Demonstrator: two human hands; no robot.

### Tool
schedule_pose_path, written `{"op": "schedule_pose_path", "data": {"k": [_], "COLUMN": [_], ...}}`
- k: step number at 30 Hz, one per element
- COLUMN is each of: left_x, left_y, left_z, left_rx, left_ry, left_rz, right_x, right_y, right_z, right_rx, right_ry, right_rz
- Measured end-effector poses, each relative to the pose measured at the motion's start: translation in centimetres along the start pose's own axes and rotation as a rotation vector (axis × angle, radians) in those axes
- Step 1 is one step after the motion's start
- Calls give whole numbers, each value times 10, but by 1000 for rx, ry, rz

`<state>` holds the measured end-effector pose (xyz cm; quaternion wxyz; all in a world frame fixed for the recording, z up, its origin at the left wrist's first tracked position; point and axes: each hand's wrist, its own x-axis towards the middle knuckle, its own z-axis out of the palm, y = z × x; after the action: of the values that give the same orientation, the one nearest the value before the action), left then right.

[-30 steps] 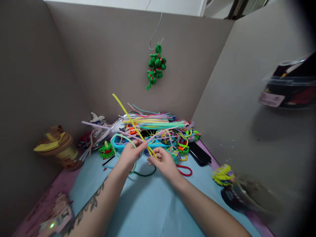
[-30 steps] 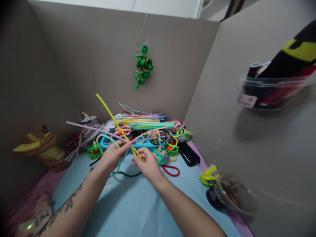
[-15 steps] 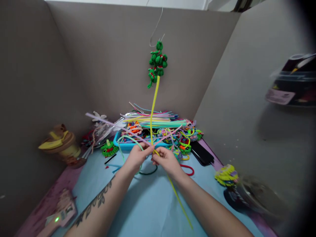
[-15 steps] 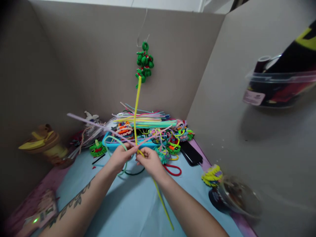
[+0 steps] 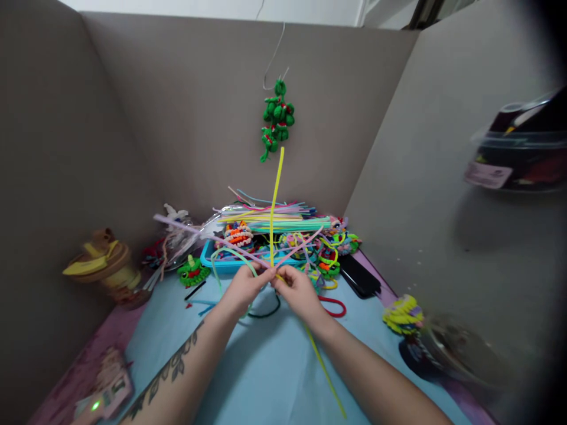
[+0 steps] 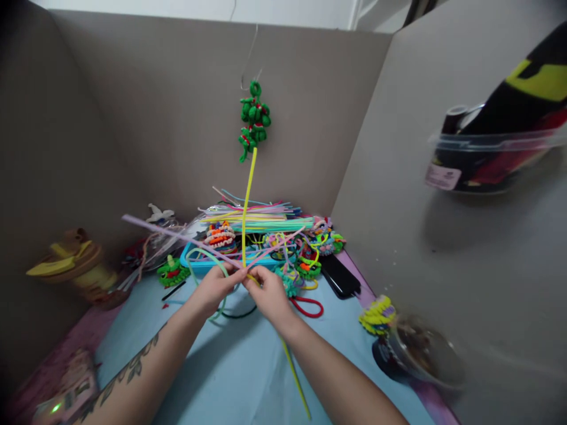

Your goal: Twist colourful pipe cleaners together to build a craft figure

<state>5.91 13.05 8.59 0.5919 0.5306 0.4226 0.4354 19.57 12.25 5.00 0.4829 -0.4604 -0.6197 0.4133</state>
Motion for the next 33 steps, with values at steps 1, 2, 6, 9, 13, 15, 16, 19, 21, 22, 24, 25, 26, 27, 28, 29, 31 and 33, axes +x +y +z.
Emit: {"op": "schedule_pose_path", "data": {"k": [1, 2, 6, 9, 13, 15, 16, 19, 21, 22, 24, 25, 26, 27, 28, 29, 31, 33], "left_x": [0, 0, 2, 3, 3, 2, 1, -3, -4, -5, -5, -4, -4, -3, -3, -3, -2, -1], "left_y": [0, 1, 0, -1, -3, -5, -6, -8, -11, -12, -15, -16, -17, -18, -18, -19, -19, -20], "left_z": [-1, -1, -4, -7, -8, -5, -3, 8, 15, 17, 20, 20, 20, 19, 19, 18, 18, 18], "left_rx": [6, 14, 48, 84, 149, 159, 156, 129, 104, 97, 98, 106, 117, 128, 139, 148, 160, 155], "left_ry": [-7, -14, 5, 31, 9, -36, -65, -148, -180, -188, -187, -181, -173, -165, -158, -154, -150, -136], "left_rz": [4, 6, 3, -10, 0, 16, 22, 10, -19, -34, -55, -59, -61, -64, -70, -79, -102, -109], "right_x": [0, 0, 0, 0, 2, 4, 4, 6, 7, 8, 9, 9, 10, 10, 11, 12, 13, 13], "right_y": [1, 2, 1, -5, -16, -21, -22, -24, -23, -23, -21, -21, -20, -19, -18, -17, -14, -11], "right_z": [0, 0, 0, -2, -15, -23, -27, -34, -36, -36, -36, -36, -36, -36, -36, -36, -35, -33], "right_rx": [-22, -35, -41, -23, -94, -173, -212, -305, -333, -323, -262, -221, -184, -154, -131, -111, -68, -6], "right_ry": [8, 16, 56, 59, 146, 222, 250, 270, 241, 214, 166, 151, 145, 149, 156, 160, 160, 153], "right_rz": [-9, -14, -16, -31, -115, -181, -210, -224, -179, -154, -111, -95, -80, -68, -57, -48, -30, -9]}}
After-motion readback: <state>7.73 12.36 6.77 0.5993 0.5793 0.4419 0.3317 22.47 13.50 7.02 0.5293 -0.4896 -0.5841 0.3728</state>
